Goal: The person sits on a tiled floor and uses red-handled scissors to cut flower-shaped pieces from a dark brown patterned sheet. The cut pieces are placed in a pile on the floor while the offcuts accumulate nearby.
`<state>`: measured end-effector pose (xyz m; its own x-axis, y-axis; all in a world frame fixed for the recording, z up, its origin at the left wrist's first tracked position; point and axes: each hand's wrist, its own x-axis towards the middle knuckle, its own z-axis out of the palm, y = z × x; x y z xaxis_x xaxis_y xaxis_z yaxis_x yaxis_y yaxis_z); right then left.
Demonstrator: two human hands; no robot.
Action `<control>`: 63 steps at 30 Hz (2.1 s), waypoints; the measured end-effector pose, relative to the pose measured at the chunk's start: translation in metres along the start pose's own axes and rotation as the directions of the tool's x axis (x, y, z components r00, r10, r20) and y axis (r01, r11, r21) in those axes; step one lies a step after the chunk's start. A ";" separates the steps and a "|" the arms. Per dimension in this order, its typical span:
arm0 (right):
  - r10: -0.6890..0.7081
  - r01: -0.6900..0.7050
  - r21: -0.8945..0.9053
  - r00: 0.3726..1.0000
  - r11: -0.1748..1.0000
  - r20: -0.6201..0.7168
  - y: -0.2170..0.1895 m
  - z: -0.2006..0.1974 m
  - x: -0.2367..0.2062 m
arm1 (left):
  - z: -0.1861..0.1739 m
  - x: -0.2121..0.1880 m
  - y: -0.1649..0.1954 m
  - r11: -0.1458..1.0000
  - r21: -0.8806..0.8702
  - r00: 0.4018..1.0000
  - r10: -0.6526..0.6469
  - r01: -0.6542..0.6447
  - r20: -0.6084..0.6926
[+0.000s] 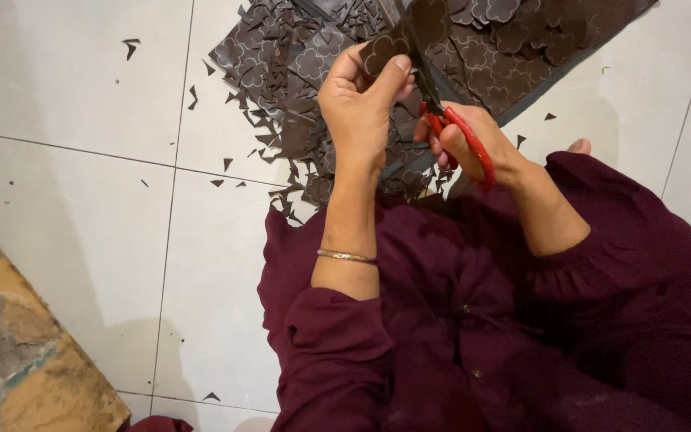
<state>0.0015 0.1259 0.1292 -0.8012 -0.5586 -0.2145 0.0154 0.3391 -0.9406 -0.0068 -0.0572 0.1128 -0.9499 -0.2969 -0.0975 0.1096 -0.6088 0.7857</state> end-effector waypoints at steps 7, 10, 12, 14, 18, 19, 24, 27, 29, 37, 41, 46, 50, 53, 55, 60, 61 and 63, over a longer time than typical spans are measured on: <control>0.070 -0.072 -0.073 0.997 0.995 -0.037 -0.006 -0.005 -0.002 | 0.000 0.001 0.001 1.000 -0.005 1.000 -0.022 0.022 -0.015; 0.029 -0.031 -0.047 0.999 0.998 -0.025 -0.007 -0.006 -0.003 | -0.001 0.000 0.002 1.000 -0.006 1.000 -0.025 0.025 -0.010; -0.005 0.004 -0.072 1.000 0.997 -0.021 -0.007 -0.007 -0.003 | -0.001 0.001 0.002 1.000 -0.009 1.000 -0.024 0.024 -0.005; -0.005 0.003 -0.075 1.000 0.997 -0.023 -0.008 -0.008 -0.003 | -0.002 0.002 0.002 1.000 -0.015 1.000 -0.027 0.027 0.001; 0.023 -0.025 -0.054 0.999 0.998 -0.027 -0.011 -0.009 -0.004 | -0.004 0.003 0.002 1.000 -0.016 1.000 -0.025 0.026 0.011; 0.032 -0.034 -0.054 0.999 0.998 -0.034 -0.012 -0.009 -0.005 | -0.004 0.003 0.002 1.000 -0.015 1.000 -0.026 0.026 0.015; 0.045 -0.048 -0.072 0.998 0.996 -0.043 -0.017 -0.011 -0.008 | -0.005 0.003 0.004 0.999 -0.001 0.999 -0.048 0.048 0.012; -0.011 0.008 -0.104 1.000 0.995 -0.025 -0.017 -0.014 -0.007 | -0.005 0.004 0.006 0.998 0.003 0.998 -0.057 0.057 0.016; -0.019 0.018 -0.121 1.000 0.993 -0.013 -0.017 -0.018 -0.007 | -0.006 0.004 0.007 0.998 -0.004 0.997 -0.068 0.068 0.024; 0.111 -0.110 -0.092 0.994 0.990 0.013 -0.018 -0.030 -0.009 | -0.011 0.005 0.012 0.997 0.045 0.997 -0.064 0.062 0.047; 0.117 -0.116 -0.091 0.993 0.989 0.013 -0.020 -0.032 -0.010 | -0.013 0.006 0.014 0.996 0.069 0.997 -0.058 0.055 0.042; 0.208 -0.207 -0.088 0.978 0.974 -0.002 -0.018 -0.035 -0.011 | -0.017 0.007 0.012 0.993 0.095 0.998 -0.065 0.063 0.014; 0.391 -0.386 0.080 0.918 0.919 -0.070 -0.005 -0.038 -0.001 | -0.023 0.011 0.005 0.995 0.092 0.999 -0.043 0.042 0.008; 0.324 -0.302 0.158 0.936 0.940 -0.135 0.002 -0.048 -0.003 | -0.033 0.014 0.004 0.986 0.164 0.998 -0.006 0.018 -0.068; 0.184 -0.165 0.131 0.971 0.978 -0.152 0.006 -0.052 -0.008 | -0.036 0.012 0.002 0.995 0.101 0.997 0.008 -0.001 -0.071; 0.225 -0.199 0.224 0.970 0.954 -0.096 0.013 -0.035 -0.005 | -0.029 0.014 0.002 0.992 -0.103 0.994 -0.084 0.077 -0.066; 0.178 -0.162 0.202 0.982 0.966 -0.065 0.014 -0.029 -0.002 | -0.027 0.015 0.002 0.981 -0.153 0.990 -0.126 0.116 -0.061; 0.082 -0.081 0.162 0.997 0.983 0.002 0.012 -0.017 0.001 | -0.024 0.013 0.005 0.966 -0.206 0.984 -0.169 0.155 -0.055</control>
<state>-0.0093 0.1423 0.1221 -0.7961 -0.5304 -0.2913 0.1771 0.2561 -0.9503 -0.0116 -0.0820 0.1004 -0.9374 -0.2291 -0.2624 0.0191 -0.7859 0.6180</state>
